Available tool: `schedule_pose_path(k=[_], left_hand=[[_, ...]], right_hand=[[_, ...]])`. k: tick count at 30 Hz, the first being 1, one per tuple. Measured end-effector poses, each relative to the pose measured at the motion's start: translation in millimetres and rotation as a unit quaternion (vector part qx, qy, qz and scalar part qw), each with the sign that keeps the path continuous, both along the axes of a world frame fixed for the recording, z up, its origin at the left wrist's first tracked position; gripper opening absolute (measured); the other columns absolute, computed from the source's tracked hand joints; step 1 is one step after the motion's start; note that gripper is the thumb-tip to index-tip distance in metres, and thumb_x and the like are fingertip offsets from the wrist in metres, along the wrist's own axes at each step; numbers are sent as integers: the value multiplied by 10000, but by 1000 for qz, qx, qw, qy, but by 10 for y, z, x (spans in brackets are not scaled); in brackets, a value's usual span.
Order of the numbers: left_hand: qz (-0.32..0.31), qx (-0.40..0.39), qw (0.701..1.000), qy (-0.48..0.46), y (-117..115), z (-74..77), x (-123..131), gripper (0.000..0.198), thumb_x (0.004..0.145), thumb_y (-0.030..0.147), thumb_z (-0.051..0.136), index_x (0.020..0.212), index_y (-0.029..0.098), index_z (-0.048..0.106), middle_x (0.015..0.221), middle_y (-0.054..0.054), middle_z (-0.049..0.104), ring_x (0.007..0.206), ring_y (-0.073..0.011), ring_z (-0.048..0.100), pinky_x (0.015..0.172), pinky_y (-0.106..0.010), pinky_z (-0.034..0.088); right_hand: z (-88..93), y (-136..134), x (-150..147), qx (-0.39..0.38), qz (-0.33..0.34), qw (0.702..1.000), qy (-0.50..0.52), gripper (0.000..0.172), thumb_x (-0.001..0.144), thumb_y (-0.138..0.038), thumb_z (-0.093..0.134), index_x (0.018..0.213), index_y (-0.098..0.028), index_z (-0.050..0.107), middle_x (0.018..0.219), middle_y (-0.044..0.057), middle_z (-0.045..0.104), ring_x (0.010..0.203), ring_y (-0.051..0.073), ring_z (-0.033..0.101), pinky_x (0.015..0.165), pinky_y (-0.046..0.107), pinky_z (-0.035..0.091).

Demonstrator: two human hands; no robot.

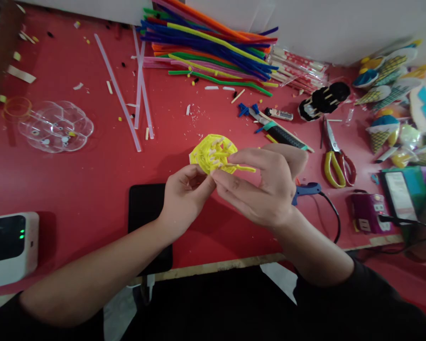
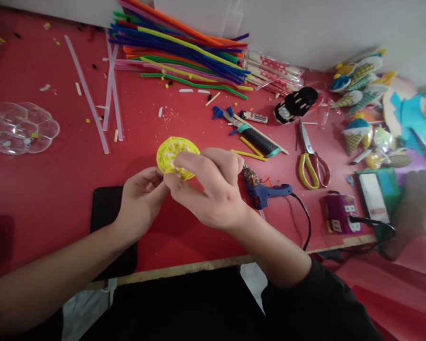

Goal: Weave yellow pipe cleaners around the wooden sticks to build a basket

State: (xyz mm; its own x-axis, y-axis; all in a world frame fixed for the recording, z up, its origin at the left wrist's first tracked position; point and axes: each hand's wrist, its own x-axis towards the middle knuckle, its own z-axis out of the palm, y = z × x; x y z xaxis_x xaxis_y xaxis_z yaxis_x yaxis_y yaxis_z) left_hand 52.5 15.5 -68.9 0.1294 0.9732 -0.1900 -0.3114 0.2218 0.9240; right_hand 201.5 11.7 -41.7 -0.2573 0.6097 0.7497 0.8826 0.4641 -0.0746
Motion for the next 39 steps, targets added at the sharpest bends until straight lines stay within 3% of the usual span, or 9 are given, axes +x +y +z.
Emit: schedule_pose_path(k=[6,13,24,28,33,39], left_hand=[[-33,-61,995,-72,30,-17,10,236,724,387,902,731,208,750,803,-24,780,837,-192,742,837,-337,596],[-5,-159,973,-167,67,35,29,123,657,213,871,674,202,749,669,41,714,603,-83,652,607,-203,556],[-13,-221,953,-207,114,23,32,163,689,205,928,698,178,768,726,27,773,662,-72,719,720,-174,626],[-6,-229,950,-211,128,33,25,137,719,163,902,718,181,766,749,24,786,697,-83,748,753,-181,637],[-14,-198,961,-193,108,35,20,183,684,243,945,769,185,794,816,7,810,759,-106,772,819,-212,645],[-17,-140,973,-183,75,44,26,240,633,299,988,783,213,821,810,7,815,753,-83,744,752,-169,611]], right_hand=[[21,-32,91,-18,60,998,-15,133,888,-190,776,916,-319,758,995,26,740,899,213,652,772,390,541],[-61,-16,136,3,57,998,-12,146,843,-149,789,864,-289,754,1029,24,702,962,210,581,812,387,496],[-113,-28,170,-6,41,999,-13,140,876,-167,751,911,-303,745,1045,38,682,998,221,584,872,387,506],[-101,-35,212,-30,48,998,-13,122,904,-177,726,949,-289,745,1068,56,653,1026,233,569,899,384,499],[-100,-35,249,-23,50,998,-6,128,886,-173,729,965,-274,738,1082,66,645,1026,249,582,901,409,503],[-117,-69,202,-30,41,998,22,107,889,-196,722,947,-285,716,1059,63,684,971,259,628,890,447,507]])
